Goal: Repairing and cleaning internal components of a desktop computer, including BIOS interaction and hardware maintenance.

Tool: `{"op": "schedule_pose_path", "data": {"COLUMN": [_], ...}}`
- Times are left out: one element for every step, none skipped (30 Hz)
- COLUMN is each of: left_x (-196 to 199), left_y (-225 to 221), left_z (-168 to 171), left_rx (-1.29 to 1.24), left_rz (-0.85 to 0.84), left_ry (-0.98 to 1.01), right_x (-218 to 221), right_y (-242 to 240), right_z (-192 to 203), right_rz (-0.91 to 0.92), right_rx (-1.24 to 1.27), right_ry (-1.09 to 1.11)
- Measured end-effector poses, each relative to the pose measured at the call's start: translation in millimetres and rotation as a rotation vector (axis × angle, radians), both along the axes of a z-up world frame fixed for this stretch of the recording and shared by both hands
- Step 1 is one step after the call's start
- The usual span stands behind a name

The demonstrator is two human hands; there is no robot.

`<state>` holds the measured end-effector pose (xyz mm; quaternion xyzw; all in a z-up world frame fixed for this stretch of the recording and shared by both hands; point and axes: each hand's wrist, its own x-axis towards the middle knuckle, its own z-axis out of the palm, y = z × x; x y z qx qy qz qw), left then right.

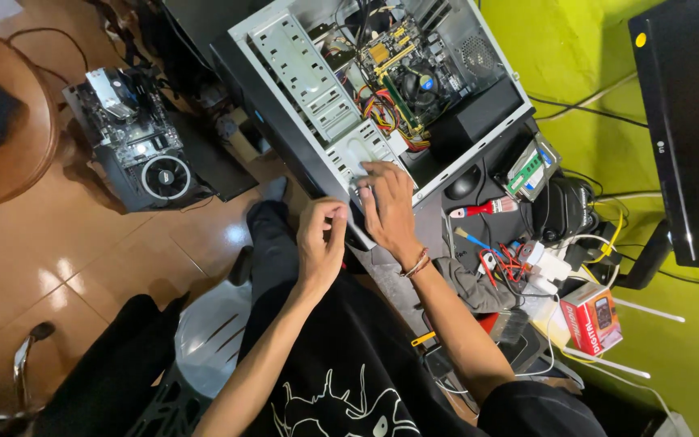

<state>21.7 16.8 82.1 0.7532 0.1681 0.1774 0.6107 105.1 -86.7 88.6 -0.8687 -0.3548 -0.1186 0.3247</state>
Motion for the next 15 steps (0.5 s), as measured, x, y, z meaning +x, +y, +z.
{"op": "schedule_pose_path", "data": {"left_x": [3,6,11,13,17,21,26,32,36,41,46,51,62,73,84], "left_y": [-1,-2,-2,-3,-4,-5,-8,-11,-14,-17,-20,-24,-20,-16,-12], "left_z": [0,-1,-1,6,13,20,28,36,43,48,53,58,59,60,60], "left_rx": [0.000,-0.044,-0.087,-0.086,0.038,0.161,0.158,0.219,0.279,0.274,0.364,0.453,0.447,0.464,0.479], "left_rz": [-0.007,-0.091,-0.176,-0.184,-0.196,-0.206,-0.220,-0.282,-0.348,-0.366,-0.458,-0.549,-0.569,-0.625,-0.682], "left_ry": [-0.001,-0.032,-0.066,-0.069,-0.161,-0.253,-0.256,-0.303,-0.349,-0.352,-0.424,-0.497,-0.503,-0.577,-0.652], "right_x": [0,0,2,-4,-9,-13,-15,-17,-20,-19,-17,-15,-11,-7,-3], "right_y": [-1,-2,-1,-1,0,1,4,7,10,9,9,8,7,7,7], "right_z": [-3,-5,-8,-2,4,9,15,20,26,34,43,52,62,71,80], "right_rz": [-0.007,-0.033,-0.058,-0.066,-0.100,-0.131,-0.145,-0.071,0.005,-0.012,-0.019,-0.026,-0.044,-0.041,-0.039], "right_rx": [0.000,0.059,0.120,0.121,0.287,0.454,0.455,0.670,0.886,0.891,0.955,1.021,1.029,1.128,1.229], "right_ry": [-0.001,-0.008,-0.019,-0.023,0.169,0.361,0.356,0.564,0.768,0.760,0.829,0.897,0.885,0.988,1.090]}}
